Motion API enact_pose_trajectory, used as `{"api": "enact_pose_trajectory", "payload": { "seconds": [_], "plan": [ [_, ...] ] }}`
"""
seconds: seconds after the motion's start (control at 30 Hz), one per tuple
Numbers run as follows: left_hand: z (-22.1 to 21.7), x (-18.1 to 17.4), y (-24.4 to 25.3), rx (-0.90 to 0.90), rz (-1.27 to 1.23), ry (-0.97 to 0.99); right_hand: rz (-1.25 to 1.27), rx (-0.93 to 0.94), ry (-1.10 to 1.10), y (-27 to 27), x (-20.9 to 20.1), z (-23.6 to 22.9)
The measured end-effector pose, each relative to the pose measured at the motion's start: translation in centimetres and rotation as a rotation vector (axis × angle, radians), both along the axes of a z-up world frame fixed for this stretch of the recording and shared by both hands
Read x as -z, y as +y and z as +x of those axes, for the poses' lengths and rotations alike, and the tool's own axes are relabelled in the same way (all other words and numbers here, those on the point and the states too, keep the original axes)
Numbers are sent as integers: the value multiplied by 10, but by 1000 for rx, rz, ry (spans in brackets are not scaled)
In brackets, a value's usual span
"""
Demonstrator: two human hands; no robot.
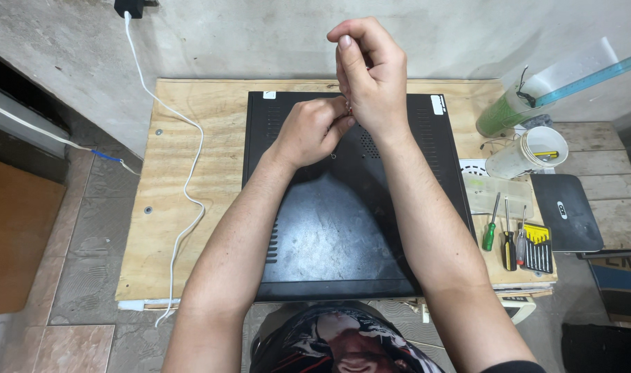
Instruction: The person uses a screwdriver to remove screws from the back panel of a black electronic device. The screws are placed on the table as they are removed. The person continues to remove screws from different locations on the panel.
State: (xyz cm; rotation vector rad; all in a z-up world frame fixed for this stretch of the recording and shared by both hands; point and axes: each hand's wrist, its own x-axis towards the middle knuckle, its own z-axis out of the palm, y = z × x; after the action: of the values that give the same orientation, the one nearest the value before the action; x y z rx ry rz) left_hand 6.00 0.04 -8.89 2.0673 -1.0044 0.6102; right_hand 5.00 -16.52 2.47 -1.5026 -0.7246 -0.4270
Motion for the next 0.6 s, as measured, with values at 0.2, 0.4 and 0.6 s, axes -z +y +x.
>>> {"api": "enact_pose_trajectory", "payload": {
  "seconds": [0.2, 0.4, 0.6],
  "plan": [
    [0, 1, 1, 12, 1, 15, 7, 34, 11, 1, 3, 1],
    [-3, -3, 0, 10, 0, 33, -34, 113, -23, 3, 3, -1],
    [-4, -3, 2, 24, -11, 43, -70, 144, -47, 5, 2, -4]
  ]
}}
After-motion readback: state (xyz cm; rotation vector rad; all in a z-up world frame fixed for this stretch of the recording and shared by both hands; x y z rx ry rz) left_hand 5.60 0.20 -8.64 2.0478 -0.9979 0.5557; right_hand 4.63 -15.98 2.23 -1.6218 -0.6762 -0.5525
